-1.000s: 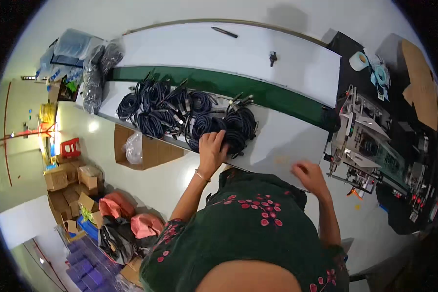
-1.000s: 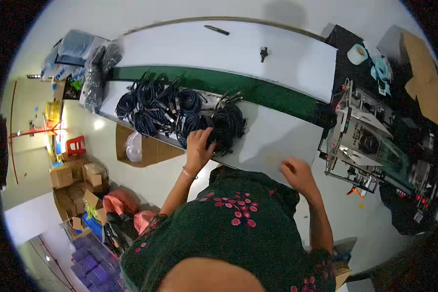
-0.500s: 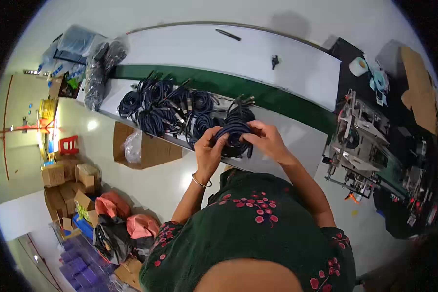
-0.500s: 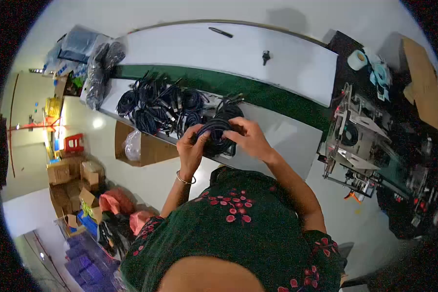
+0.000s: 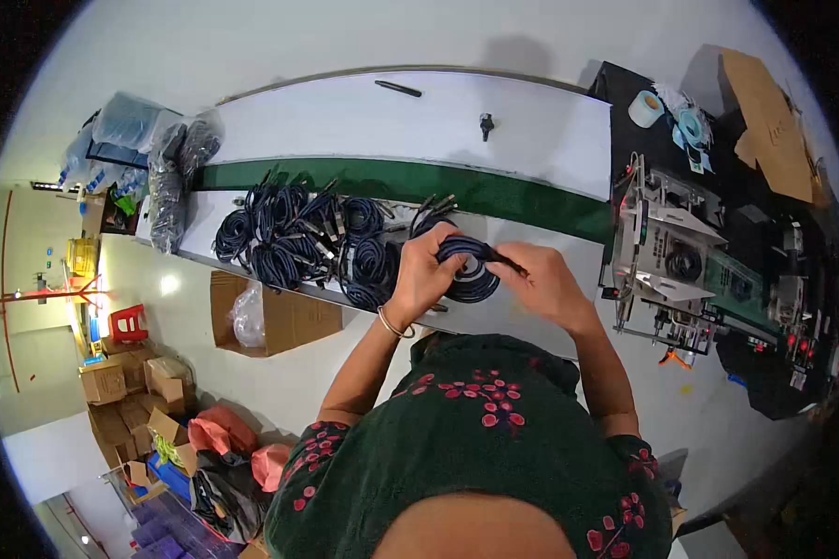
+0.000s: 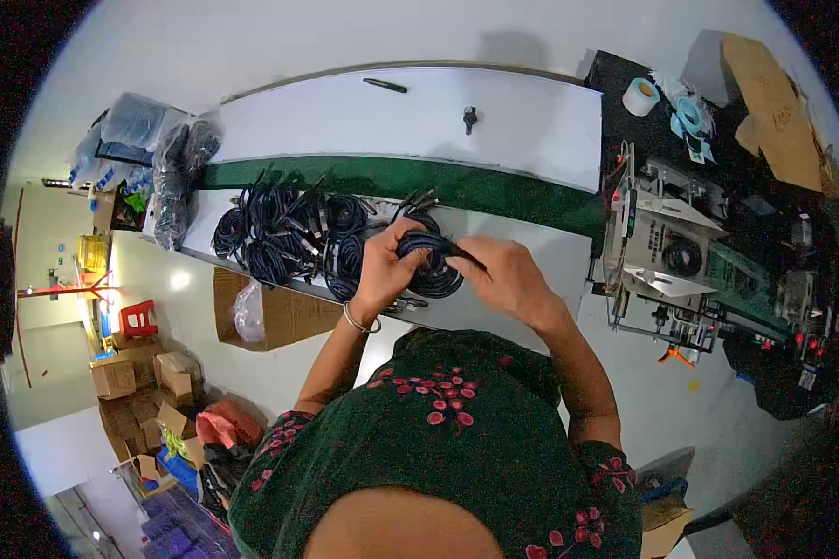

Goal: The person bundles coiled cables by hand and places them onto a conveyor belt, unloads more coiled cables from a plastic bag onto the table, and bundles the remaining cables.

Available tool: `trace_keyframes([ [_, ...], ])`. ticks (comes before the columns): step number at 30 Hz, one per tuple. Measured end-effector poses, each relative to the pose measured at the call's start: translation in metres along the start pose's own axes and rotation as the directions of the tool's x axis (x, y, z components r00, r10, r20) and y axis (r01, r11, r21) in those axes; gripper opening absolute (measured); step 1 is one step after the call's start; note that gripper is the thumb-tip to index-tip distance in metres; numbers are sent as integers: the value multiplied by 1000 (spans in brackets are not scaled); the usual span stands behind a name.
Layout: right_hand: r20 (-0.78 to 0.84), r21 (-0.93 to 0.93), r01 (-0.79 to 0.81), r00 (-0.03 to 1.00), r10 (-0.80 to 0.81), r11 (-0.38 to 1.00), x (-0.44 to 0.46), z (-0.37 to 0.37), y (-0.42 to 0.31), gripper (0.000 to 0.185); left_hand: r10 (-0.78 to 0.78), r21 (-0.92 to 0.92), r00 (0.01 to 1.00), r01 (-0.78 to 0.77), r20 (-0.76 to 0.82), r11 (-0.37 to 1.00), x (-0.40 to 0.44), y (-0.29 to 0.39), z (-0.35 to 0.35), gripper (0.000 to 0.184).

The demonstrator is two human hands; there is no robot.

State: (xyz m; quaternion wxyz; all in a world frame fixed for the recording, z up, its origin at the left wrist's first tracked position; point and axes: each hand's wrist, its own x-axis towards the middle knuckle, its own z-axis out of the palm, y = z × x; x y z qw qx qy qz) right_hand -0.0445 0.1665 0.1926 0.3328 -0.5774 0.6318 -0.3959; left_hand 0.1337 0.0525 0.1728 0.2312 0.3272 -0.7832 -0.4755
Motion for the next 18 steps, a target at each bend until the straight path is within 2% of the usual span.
trace_keyframes([
  [3, -3, -50, 78, 997, -79, 996, -3, 1, 10, 12, -163, -360, 987, 155, 8, 920, 0, 2, 6, 20],
  [9, 28, 13, 69, 997, -69, 998, -20, -10, 5, 12, -105, -480, 994, 78, -30, 874, -2, -16, 19, 30],
  [13, 32, 338, -163, 986, 162, 927, -32, -8, 8, 12, -289, -655, 957, 231, 20, 720, 1, -10, 29, 31],
  [14, 27, 338, -166, 986, 166, 926, -32, -9, 11, 12, -287, -655, 958, 233, 25, 719, 2, -9, 31, 31],
  [18, 275, 566, -339, 937, 216, 751, -18, -5, 24, 12, -208, -720, 976, 195, 72, 666, 17, -6, 33, 29],
])
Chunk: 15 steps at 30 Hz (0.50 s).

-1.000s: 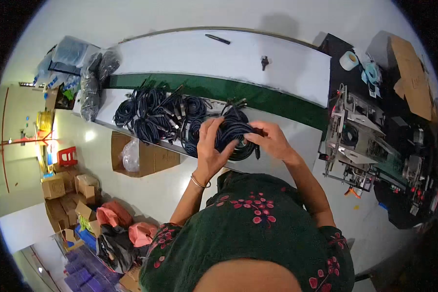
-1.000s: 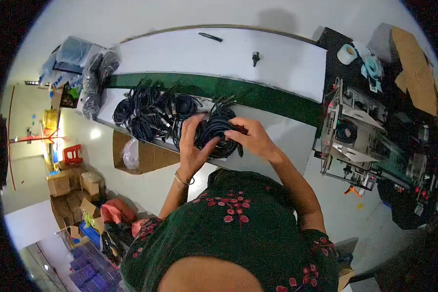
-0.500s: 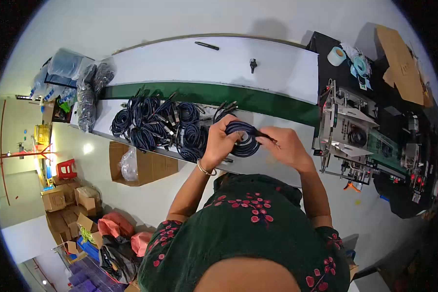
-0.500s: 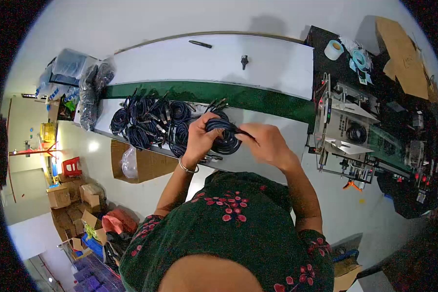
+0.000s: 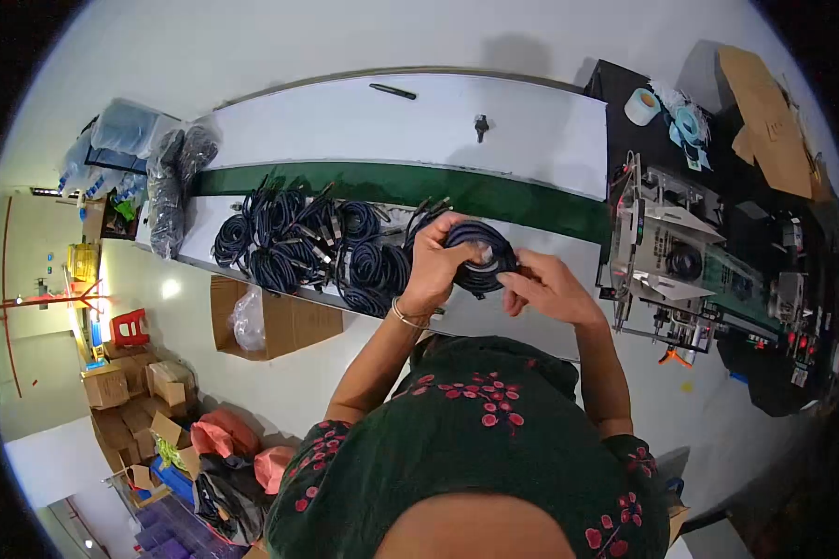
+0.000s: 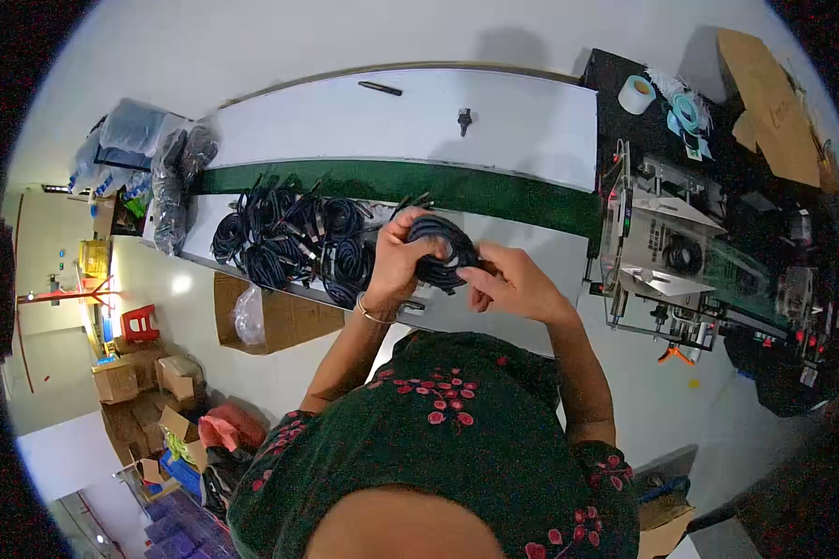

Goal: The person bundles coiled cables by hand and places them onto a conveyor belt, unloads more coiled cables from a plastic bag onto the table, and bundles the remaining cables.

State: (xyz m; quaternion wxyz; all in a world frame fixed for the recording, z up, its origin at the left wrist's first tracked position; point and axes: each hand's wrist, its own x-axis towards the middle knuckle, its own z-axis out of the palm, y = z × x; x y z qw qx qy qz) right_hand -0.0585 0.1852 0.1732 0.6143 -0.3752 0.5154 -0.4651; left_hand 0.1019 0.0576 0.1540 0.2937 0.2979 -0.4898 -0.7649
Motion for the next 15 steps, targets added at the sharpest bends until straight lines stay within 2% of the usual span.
trace_keyframes([
  [1, -3, 6, 2, 1000, -2, 1000, 3, 2, 4, 12, -3, 5, 1000, 3, 3, 1000, 0, 1, 1, 29],
  [5, -179, -157, 224, 951, -251, 962, 17, 15, 17, 15, 204, 216, 948, -152, -245, 965, 4, 3, 11, 39],
  [6, -179, -154, 226, 951, -252, 962, 19, 16, 17, 15, 204, 218, 948, -151, -245, 964, 4, 2, 14, 39],
  [10, -200, -477, 356, 847, -493, 804, 26, 20, 19, 17, 383, 313, 898, -307, -216, 899, -3, -5, 27, 50],
  [11, -204, -474, 353, 847, -490, 807, 28, 22, 22, 17, 378, 314, 901, -303, -215, 900, -2, -6, 27, 50],
  [15, -114, -686, 364, 801, -587, 630, 40, 27, 46, 23, 384, 528, 895, -218, -228, 821, 19, -19, 23, 52],
])
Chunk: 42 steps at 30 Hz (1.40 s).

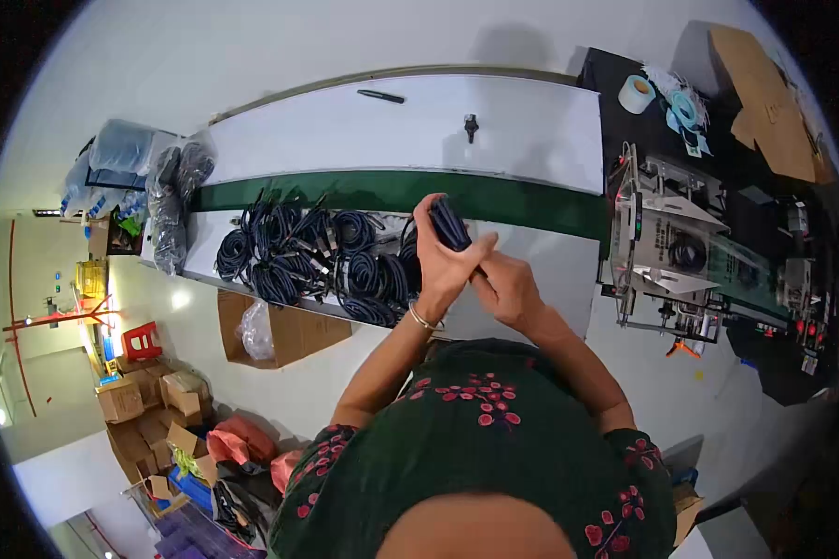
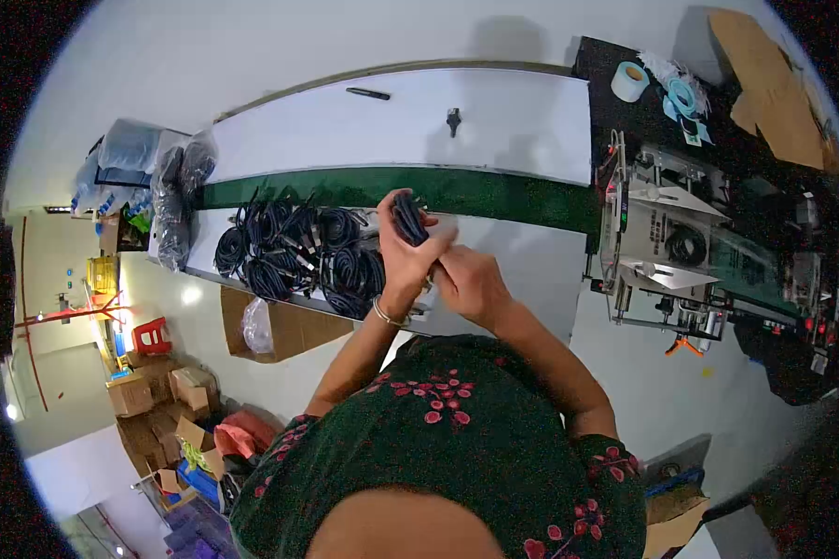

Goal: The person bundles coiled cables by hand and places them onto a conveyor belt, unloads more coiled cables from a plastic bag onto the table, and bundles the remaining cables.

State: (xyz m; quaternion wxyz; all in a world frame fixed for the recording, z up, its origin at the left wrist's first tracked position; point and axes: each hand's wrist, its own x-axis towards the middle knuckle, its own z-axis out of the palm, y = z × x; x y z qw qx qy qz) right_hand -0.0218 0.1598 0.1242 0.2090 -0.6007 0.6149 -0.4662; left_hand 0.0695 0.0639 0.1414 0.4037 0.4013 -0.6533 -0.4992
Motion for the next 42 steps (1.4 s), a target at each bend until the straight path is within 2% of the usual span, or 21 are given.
trace_keyframes([
  [1, -6, -3, -4, 1000, 4, 1000, 0, 0, 1, 23, 1, -2, 1000, -1, 7, 1000, 5, -4, 3, 52],
  [5, -141, -65, -140, 981, 130, 988, -5, -5, 7, 28, 40, 267, 993, -69, 113, 961, 34, -23, 10, 54],
  [7, -113, -69, -299, 950, 290, 952, -23, -17, 22, 32, 435, 428, 860, -509, 266, 746, 58, -46, 18, 56],
  [8, -112, -75, -301, 950, 292, 951, -31, -26, 28, 32, 434, 424, 861, -508, 264, 750, 67, -52, 26, 56],
  [10, -39, -154, -397, 918, 395, 905, -48, -42, 37, 31, 190, 680, 774, -625, 604, 382, 81, -62, 44, 58],
  [12, -49, -125, -422, 906, 420, 898, -60, -48, 37, 28, 262, 648, 682, -731, 683, 216, 87, -113, 68, 65],
  [13, -51, -129, -418, 909, 415, 899, -63, -50, 38, 28, 267, 649, 683, -730, 680, 215, 84, -120, 76, 65],
  [15, -30, -135, -403, 915, 403, 905, -71, -49, 41, 24, 130, 648, 748, -637, 651, 418, 72, -130, 88, 71],
  [17, -20, -86, -454, 891, 454, 887, -80, -47, 43, 23, 275, 584, 738, -662, 615, 470, 57, -132, 92, 75],
  [18, -2, -81, -446, 895, 447, 892, -83, -45, 46, 23, 266, 600, 750, -649, 605, 468, 47, -127, 89, 75],
  [20, -3, -73, -425, 905, 425, 903, -87, -40, 54, 25, 392, 601, 716, -698, 577, 391, 27, -107, 73, 68],
  [22, 52, -64, -418, 905, 421, 906, -84, -37, 57, 25, 428, 525, 714, -698, 554, 486, 10, -97, 45, 63],
  [23, 74, -73, -422, 901, 427, 903, -82, -37, 58, 25, 415, 544, 728, -685, 546, 485, -1, -89, 29, 63],
  [27, 124, -120, -395, 904, 409, 911, -74, -36, 65, 24, 199, 750, 938, -347, 284, 563, -38, -76, -34, 61],
  [30, 173, -185, -276, 936, 308, 943, -61, -33, 74, 24, 185, 786, 967, -252, 178, 564, -47, -93, -45, 63],
  [33, 164, -173, -177, 965, 205, 969, -46, -28, 72, 24, 99, 793, 976, -215, 194, 570, -46, -92, -43, 59],
  [35, 138, -168, -81, 985, 105, 982, -35, -27, 68, 25, 135, 511, 991, -107, -18, 853, -44, -86, -44, 53],
  [37, 159, -146, -143, 973, 166, 979, -29, -32, 60, 25, 98, 225, 979, -57, -176, 973, -39, -63, -56, 47],
  [38, 192, -115, -205, 955, 224, 972, -27, -34, 56, 26, 101, 223, 980, -61, -172, 973, -38, -56, -64, 47],
  [40, 266, -46, -326, 907, 326, 944, -21, -30, 48, 27, -145, -287, 953, 65, -268, 956, -39, -43, -85, 38],
  [42, 238, 67, -320, 925, 297, 945, -15, -19, 43, 27, -266, -517, 941, 125, -209, 847, -40, -4, -96, 39],
])
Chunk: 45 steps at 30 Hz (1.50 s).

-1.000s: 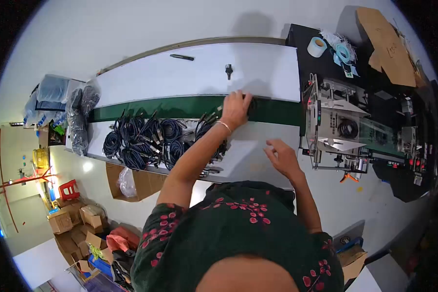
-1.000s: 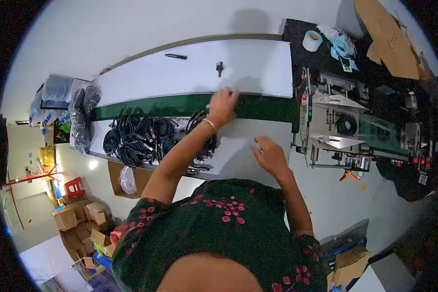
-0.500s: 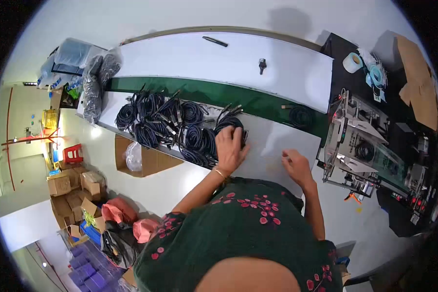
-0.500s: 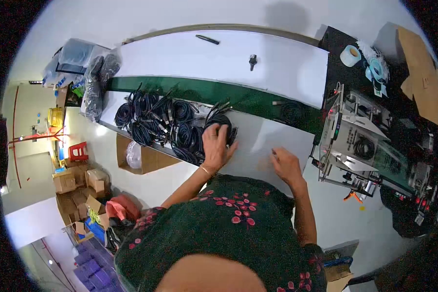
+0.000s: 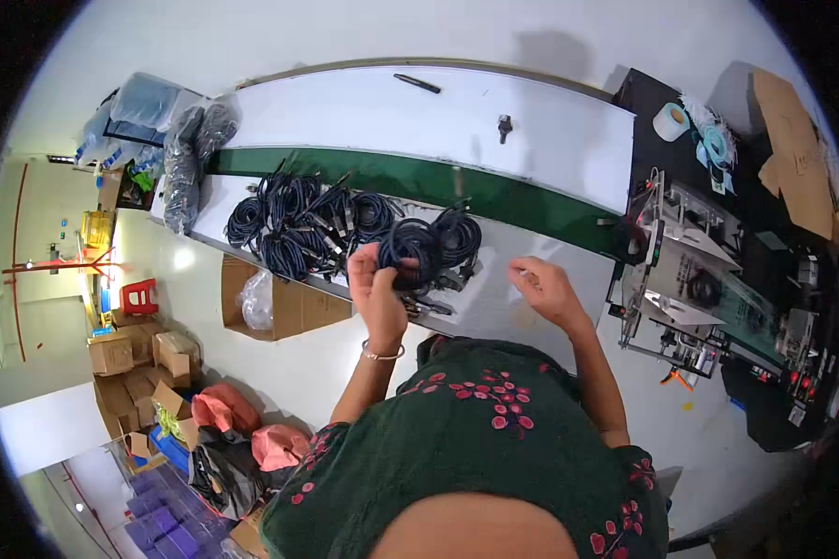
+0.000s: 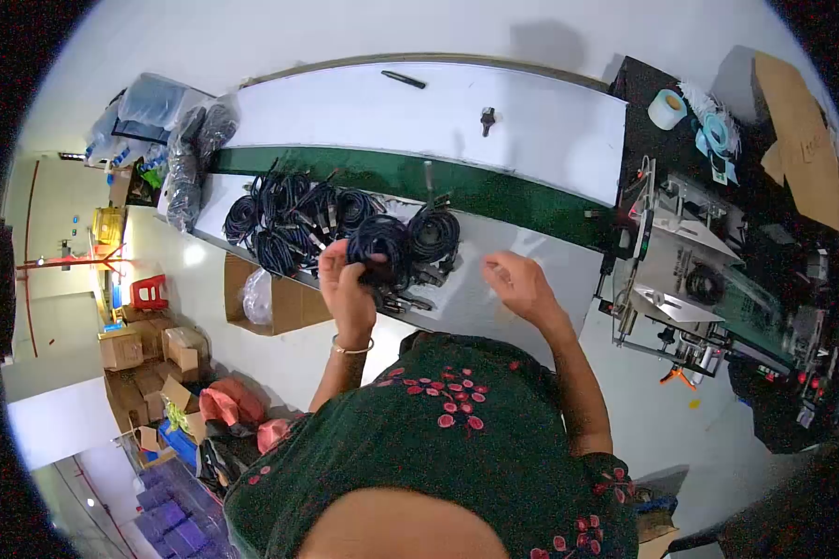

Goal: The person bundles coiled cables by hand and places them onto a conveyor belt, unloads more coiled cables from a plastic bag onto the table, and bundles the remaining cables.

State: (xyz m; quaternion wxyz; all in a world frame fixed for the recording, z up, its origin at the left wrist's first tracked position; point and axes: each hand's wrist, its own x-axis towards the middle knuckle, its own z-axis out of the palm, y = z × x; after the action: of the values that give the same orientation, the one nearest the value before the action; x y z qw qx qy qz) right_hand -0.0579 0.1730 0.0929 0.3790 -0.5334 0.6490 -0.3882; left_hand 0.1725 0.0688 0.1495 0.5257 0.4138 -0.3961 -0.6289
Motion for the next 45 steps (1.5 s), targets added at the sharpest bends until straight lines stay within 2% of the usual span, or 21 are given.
trace_keyframes([
  [1, -29, 100, 31, 999, -28, 994, 4, 4, -3, 27, 2, 3, 1000, -2, 3, 1000, -2, 7, 2, 39],
  [3, -94, 289, 102, 993, -77, 952, 12, 12, -9, 28, 13, -223, 989, 21, 148, 975, -4, 14, 4, 41],
  [4, -98, 288, 105, 992, -80, 952, 16, 17, -15, 28, 16, -223, 988, 19, 151, 975, -5, 13, 5, 41],
  [8, -70, 614, 112, 994, -87, 781, 30, 32, -41, 30, -186, -390, 949, 277, 255, 878, -7, -14, 20, 41],
  [10, -79, 531, 10, 996, 38, 847, 31, 13, -64, 32, -206, -306, 934, 295, 291, 905, -6, -33, 25, 45],
  [11, -87, 523, 12, 995, 40, 852, 30, 7, -63, 32, -206, -312, 931, 300, 301, 902, -7, -32, 32, 45],
  [12, -79, 492, 3, 996, 41, 871, 29, 0, -60, 31, -8, -10, 966, 11, 258, 1000, -7, -29, 38, 47],
  [13, -68, 461, -8, 997, 44, 888, 28, -6, -57, 31, 195, 297, 942, -276, 274, 914, -9, -24, 44, 50],
  [14, -69, 457, -13, 996, 51, 889, 26, -9, -54, 31, 190, 294, 943, -270, 274, 917, -8, -17, 52, 50],
  [16, -44, 363, 12, 999, 5, 932, 20, -12, -50, 29, 244, 504, 739, -625, 628, 596, -1, 6, 71, 50],
  [18, -7, 267, 55, 998, -55, 962, 17, -15, -49, 28, 89, 444, 457, -886, 885, 137, 8, 20, 80, 49],
  [19, -2, 265, 58, 998, -59, 963, 17, -18, -51, 28, 93, 448, 462, -884, 882, 134, 9, 21, 78, 49],
  [23, 65, 473, 12, 997, -49, 881, 4, -34, -64, 28, -105, 468, 489, -719, 866, 514, 19, 16, 77, 47],
  [24, 61, 471, 6, 997, -39, 882, 0, -36, -64, 28, -108, 464, 484, -716, 868, 521, 17, 14, 78, 47],
  [28, 114, 620, -51, 993, -25, 783, -8, -36, -65, 26, -159, 445, 525, -480, 836, 756, 8, 6, 80, 47],
  [29, 116, 621, -56, 993, -21, 782, -9, -37, -63, 26, -162, 447, 526, -476, 835, 757, 7, 5, 79, 47],
  [33, 86, 552, -172, 985, 149, 816, -11, -48, -54, 21, -307, 460, 656, -70, 690, 885, 14, 0, 65, 43],
  [38, 54, 414, -45, 998, 25, 909, -8, -51, -49, 18, -190, 377, 638, -170, 746, 910, 20, -4, 57, 36],
  [39, 56, 413, -44, 998, 23, 910, -8, -52, -49, 18, -188, 377, 640, -171, 745, 910, 21, -4, 56, 36],
  [43, -154, 522, 80, 988, 1, 849, -10, -49, -51, 17, -44, 357, 706, -302, 707, 884, 27, 0, 49, 33],
  [45, -129, 524, 50, 991, 21, 850, -15, -52, -47, 17, -83, 358, 713, -245, 696, 901, 25, -1, 50, 32],
])
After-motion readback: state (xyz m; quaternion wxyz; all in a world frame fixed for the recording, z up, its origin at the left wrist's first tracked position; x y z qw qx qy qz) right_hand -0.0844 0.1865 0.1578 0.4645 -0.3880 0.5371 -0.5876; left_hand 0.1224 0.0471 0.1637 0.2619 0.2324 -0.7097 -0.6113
